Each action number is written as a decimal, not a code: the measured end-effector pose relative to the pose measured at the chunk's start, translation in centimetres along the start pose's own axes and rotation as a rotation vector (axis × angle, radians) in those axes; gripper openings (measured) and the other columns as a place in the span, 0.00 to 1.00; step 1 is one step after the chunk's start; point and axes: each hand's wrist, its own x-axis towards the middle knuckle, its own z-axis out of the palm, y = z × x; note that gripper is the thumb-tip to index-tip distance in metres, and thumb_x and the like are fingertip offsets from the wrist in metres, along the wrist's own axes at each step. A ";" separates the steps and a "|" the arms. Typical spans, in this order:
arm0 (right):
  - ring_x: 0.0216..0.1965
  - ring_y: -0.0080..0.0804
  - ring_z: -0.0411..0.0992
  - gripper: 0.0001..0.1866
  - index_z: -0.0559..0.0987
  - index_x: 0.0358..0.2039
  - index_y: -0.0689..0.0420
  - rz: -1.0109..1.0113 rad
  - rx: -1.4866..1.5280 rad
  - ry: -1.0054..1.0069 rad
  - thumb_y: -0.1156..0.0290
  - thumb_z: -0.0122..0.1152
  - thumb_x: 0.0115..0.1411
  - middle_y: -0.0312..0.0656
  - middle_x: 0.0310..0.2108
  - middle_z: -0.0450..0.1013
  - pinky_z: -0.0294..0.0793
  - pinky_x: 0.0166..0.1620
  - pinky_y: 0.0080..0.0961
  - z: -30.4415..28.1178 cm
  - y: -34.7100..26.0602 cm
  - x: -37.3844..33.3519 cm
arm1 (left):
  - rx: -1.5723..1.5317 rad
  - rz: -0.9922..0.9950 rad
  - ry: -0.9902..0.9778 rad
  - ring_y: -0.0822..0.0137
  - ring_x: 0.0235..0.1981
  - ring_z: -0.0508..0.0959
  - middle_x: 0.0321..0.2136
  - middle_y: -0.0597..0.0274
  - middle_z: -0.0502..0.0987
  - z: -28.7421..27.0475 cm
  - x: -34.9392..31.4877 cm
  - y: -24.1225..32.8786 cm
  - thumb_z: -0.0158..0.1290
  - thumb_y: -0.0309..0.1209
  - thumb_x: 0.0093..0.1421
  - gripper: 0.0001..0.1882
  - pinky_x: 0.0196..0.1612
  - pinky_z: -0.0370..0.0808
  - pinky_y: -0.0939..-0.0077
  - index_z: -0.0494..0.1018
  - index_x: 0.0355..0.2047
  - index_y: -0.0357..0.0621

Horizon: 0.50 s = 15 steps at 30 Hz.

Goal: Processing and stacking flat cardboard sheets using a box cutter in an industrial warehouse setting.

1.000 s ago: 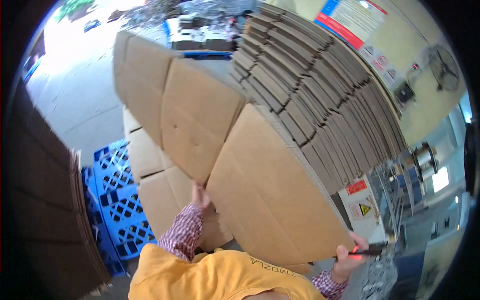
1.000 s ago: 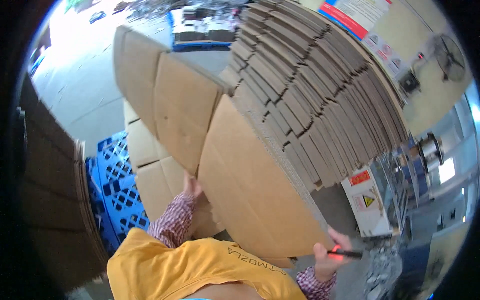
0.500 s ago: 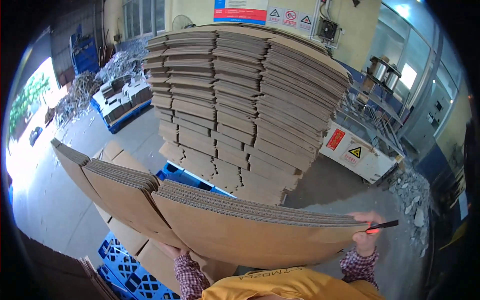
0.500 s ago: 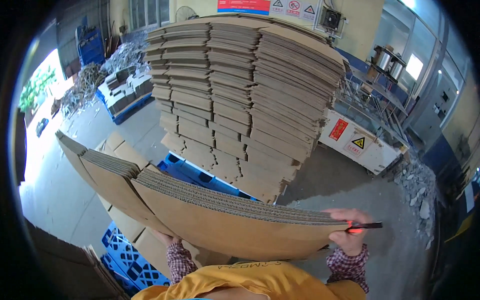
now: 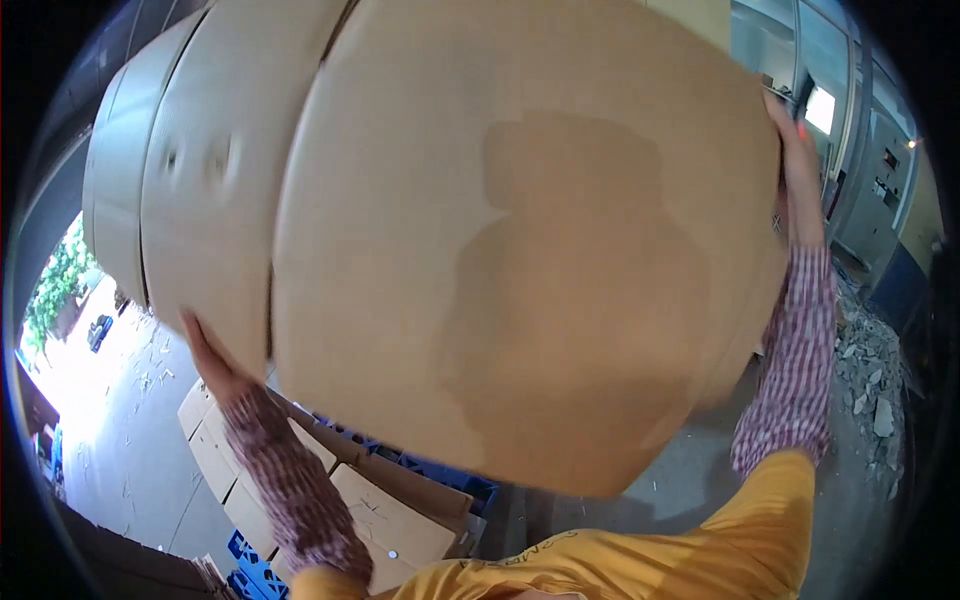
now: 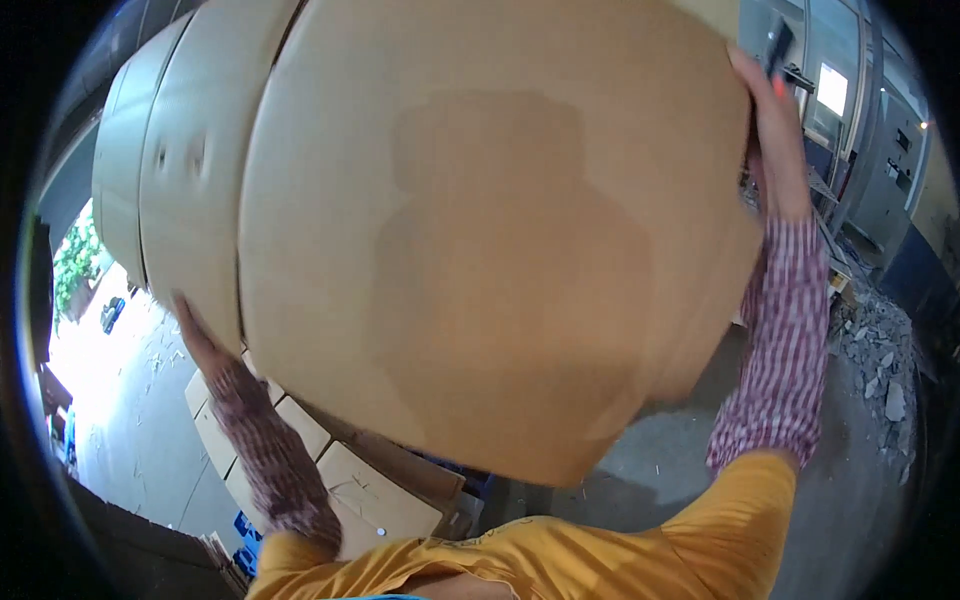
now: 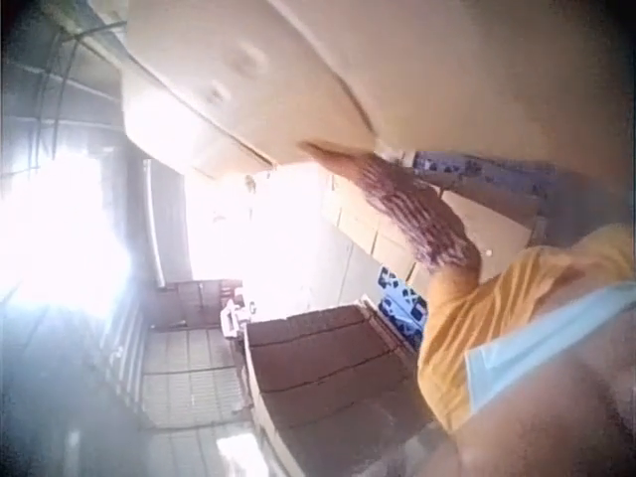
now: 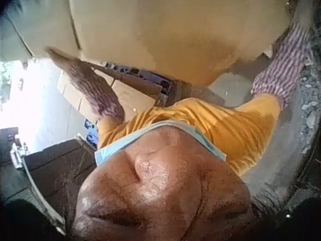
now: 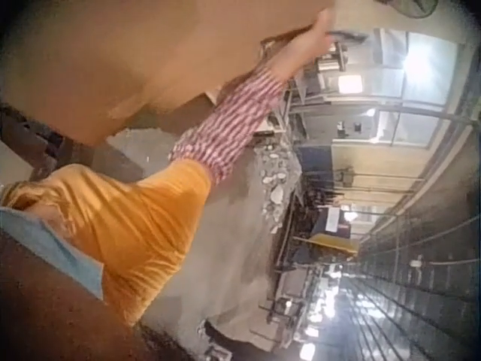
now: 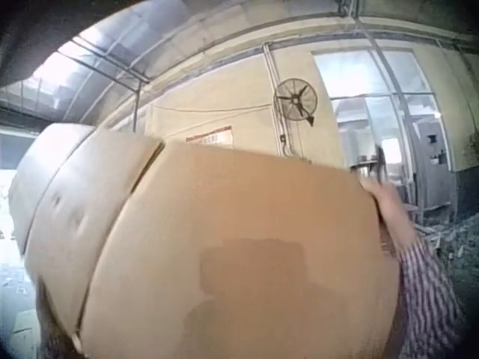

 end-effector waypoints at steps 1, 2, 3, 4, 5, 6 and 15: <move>0.37 0.23 0.71 0.29 0.73 0.43 0.63 -0.025 -0.165 -0.062 0.49 0.58 0.52 0.39 0.37 0.73 0.68 0.41 0.17 -2.7 0.7 6.4 | -0.014 0.016 -0.130 0.62 0.45 0.73 0.47 0.58 0.71 2.9 4.2 -0.7 0.46 0.46 0.60 0.26 0.47 0.70 0.69 0.64 0.52 0.40; 0.36 0.23 0.71 0.31 0.74 0.43 0.63 -0.067 -0.264 -0.047 0.47 0.59 0.51 0.40 0.36 0.73 0.68 0.39 0.16 -5.6 2.1 14.0 | 0.124 0.126 -0.201 0.65 0.42 0.74 0.43 0.59 0.73 7.3 6.4 -2.4 0.47 0.45 0.60 0.25 0.44 0.71 0.72 0.66 0.49 0.38; 0.34 0.23 0.72 0.31 0.73 0.43 0.63 0.044 -0.437 -0.082 0.46 0.58 0.51 0.41 0.34 0.73 0.70 0.35 0.19 -4.8 1.1 17.8 | 0.141 0.119 -0.209 0.65 0.42 0.74 0.43 0.59 0.73 10.5 8.8 -2.6 0.47 0.45 0.60 0.25 0.44 0.71 0.72 0.66 0.49 0.38; 0.28 0.24 0.72 0.25 0.74 0.39 0.63 -0.110 -0.422 -0.069 0.53 0.59 0.52 0.42 0.30 0.74 0.71 0.28 0.20 -2.7 0.7 17.5 | 0.050 0.039 -0.169 0.66 0.38 0.74 0.39 0.60 0.74 13.2 11.5 -3.8 0.48 0.43 0.59 0.20 0.42 0.72 0.74 0.68 0.44 0.40; 0.22 0.26 0.73 0.18 0.76 0.35 0.62 -0.268 -0.395 -0.050 0.59 0.60 0.54 0.44 0.26 0.74 0.71 0.22 0.21 -0.4 0.3 16.5 | -0.039 -0.030 -0.132 0.67 0.35 0.75 0.35 0.61 0.75 15.8 14.4 -4.3 0.50 0.40 0.59 0.16 0.40 0.73 0.76 0.70 0.39 0.41; 0.22 0.26 0.73 0.18 0.76 0.35 0.62 -0.255 -0.407 -0.037 0.59 0.60 0.54 0.44 0.26 0.74 0.71 0.22 0.21 -0.1 0.9 15.9 | -0.136 -0.112 -0.097 0.68 0.32 0.76 0.30 0.62 0.76 18.2 17.4 -5.7 0.51 0.38 0.58 0.11 0.37 0.74 0.78 0.72 0.34 0.43; 0.16 0.17 0.58 0.12 0.74 0.27 0.61 -0.185 -0.416 -0.475 0.63 0.57 0.56 0.31 0.15 0.61 0.57 0.20 0.20 -0.5 7.3 5.3 | 0.227 -0.438 -0.181 0.67 0.22 0.72 0.25 0.63 0.74 20.0 32.3 -19.5 0.50 0.37 0.58 0.14 0.29 0.72 0.70 0.71 0.39 0.40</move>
